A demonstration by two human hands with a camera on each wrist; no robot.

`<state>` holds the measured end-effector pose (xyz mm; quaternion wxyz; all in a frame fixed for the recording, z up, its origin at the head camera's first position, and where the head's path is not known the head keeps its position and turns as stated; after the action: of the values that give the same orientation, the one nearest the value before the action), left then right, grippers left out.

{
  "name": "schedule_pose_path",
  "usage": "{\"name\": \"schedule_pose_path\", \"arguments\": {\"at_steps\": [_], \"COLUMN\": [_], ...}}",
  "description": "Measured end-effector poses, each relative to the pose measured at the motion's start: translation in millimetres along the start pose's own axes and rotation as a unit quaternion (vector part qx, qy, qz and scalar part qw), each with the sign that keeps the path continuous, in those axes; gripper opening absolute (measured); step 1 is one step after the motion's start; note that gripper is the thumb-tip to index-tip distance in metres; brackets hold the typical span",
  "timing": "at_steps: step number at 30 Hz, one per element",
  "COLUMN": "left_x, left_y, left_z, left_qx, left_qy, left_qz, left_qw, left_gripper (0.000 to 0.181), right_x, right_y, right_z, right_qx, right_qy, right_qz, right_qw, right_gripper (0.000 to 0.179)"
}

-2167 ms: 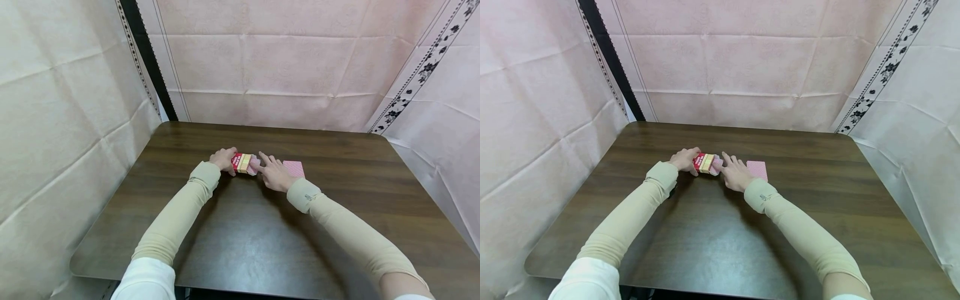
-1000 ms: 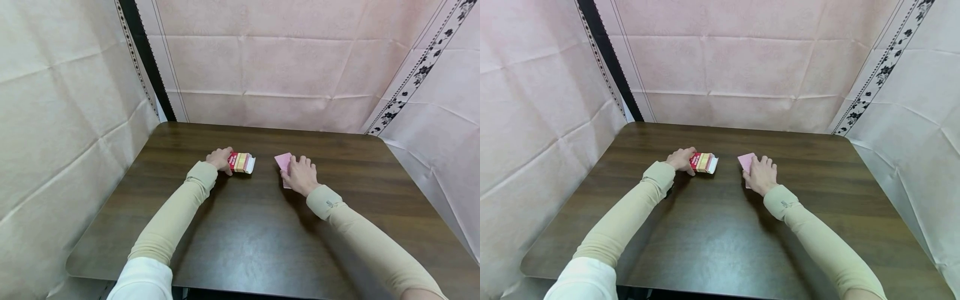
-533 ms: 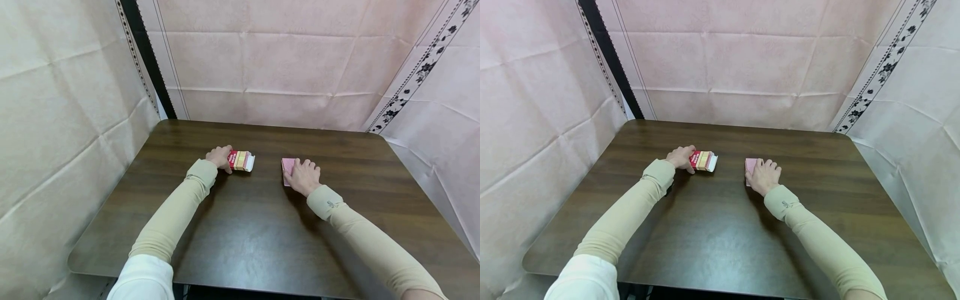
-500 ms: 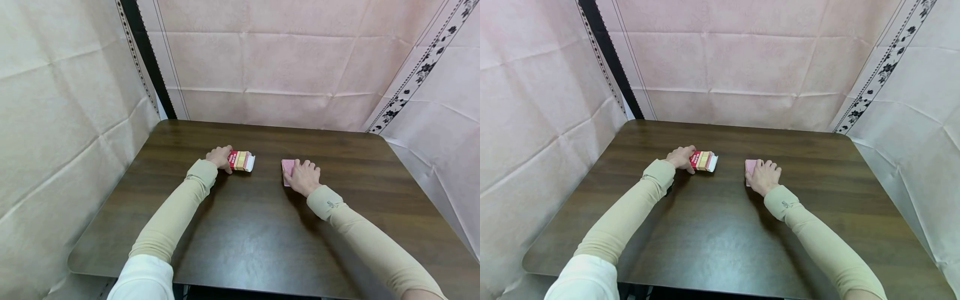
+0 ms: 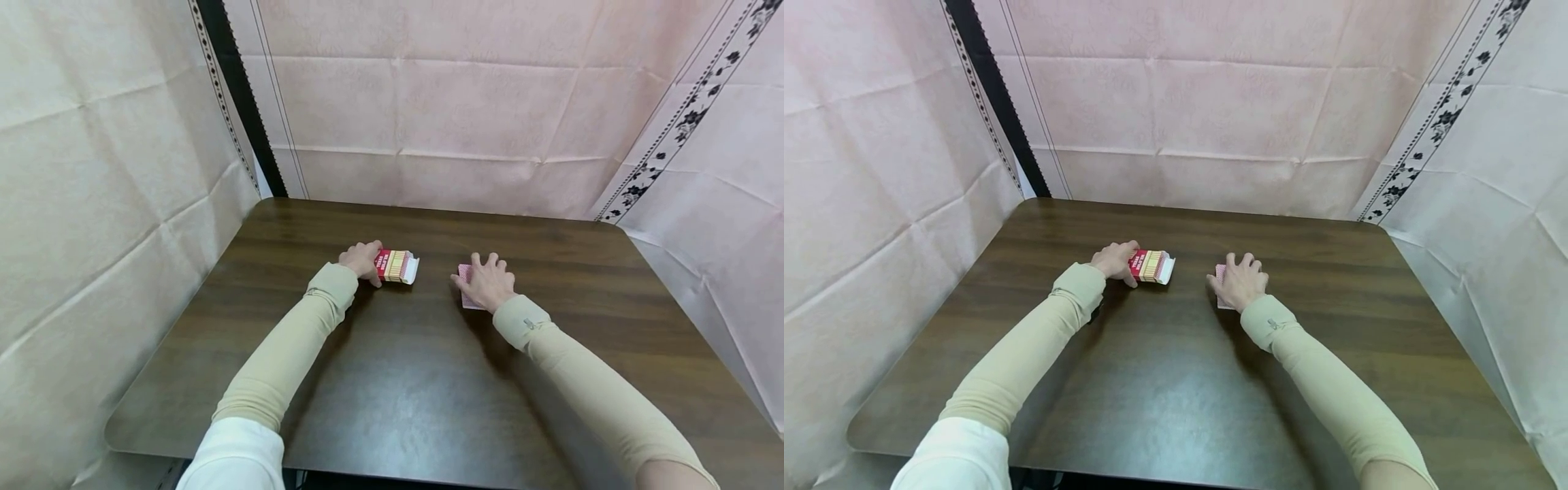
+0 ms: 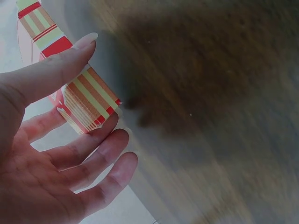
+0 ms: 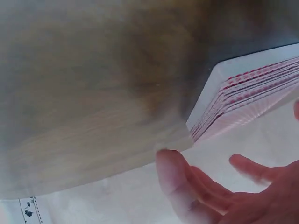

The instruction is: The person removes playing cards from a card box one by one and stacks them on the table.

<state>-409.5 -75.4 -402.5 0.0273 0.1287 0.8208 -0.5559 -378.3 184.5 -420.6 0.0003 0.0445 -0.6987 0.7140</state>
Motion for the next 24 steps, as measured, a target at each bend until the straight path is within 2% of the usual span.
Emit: {"name": "schedule_pose_path", "arguments": {"at_steps": [4, 9, 15, 17, 19, 21, 24], "left_x": [0.8, 0.5, 3.7, 4.9, 6.1, 7.3, 9.2], "left_y": [0.1, -0.7, -2.0, -1.9, -0.8, 1.5, 5.6], "left_z": [1.1, 2.1, -1.5, -3.0, -4.5, -5.8, -7.6], "left_qx": [-0.001, 0.000, 0.001, -0.001, -0.003, -0.004, -0.004], "left_qy": [-0.002, 0.001, 0.003, 0.005, 0.008, 0.010, 0.010], "left_qz": [-0.003, -0.001, -0.006, -0.007, -0.006, -0.003, -0.001], "left_qw": [1.0000, 1.0000, 1.0000, 1.0000, 0.9999, 0.9999, 0.9999], "left_gripper": [0.080, 0.080, 0.078, 0.078, 0.079, 0.079, 0.079], "right_x": [12.5, 15.1, 13.0, 12.1, 10.3, 6.9, -0.7], "right_y": [6.6, 12.9, 11.0, 6.4, 0.0, -6.3, -10.8], "right_z": [8.0, 14.4, 16.0, 18.8, 25.3, 35.8, 54.9], "right_qx": [-0.014, -0.035, -0.034, -0.040, -0.036, -0.025, 0.004], "right_qy": [-0.001, 0.005, 0.010, 0.001, -0.028, -0.087, -0.204], "right_qz": [0.019, 0.031, 0.018, -0.002, -0.036, -0.075, -0.104], "right_qw": [0.9997, 0.9989, 0.9992, 0.9992, 0.9983, 0.9931, 0.9736], "right_gripper": [0.071, 0.058, 0.055, 0.057, 0.056, 0.051, 0.043]}}
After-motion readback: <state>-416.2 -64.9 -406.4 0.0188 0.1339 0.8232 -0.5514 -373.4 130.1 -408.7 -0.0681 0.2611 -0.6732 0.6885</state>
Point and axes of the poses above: each hand's wrist, its own x-axis towards the middle knuckle, its own y-axis out of the palm, z = x × y, the point moved 5 cm from there along x, towards the middle knuckle, and after that the axes turned 5 degrees about -x, right-handed, at the moved point
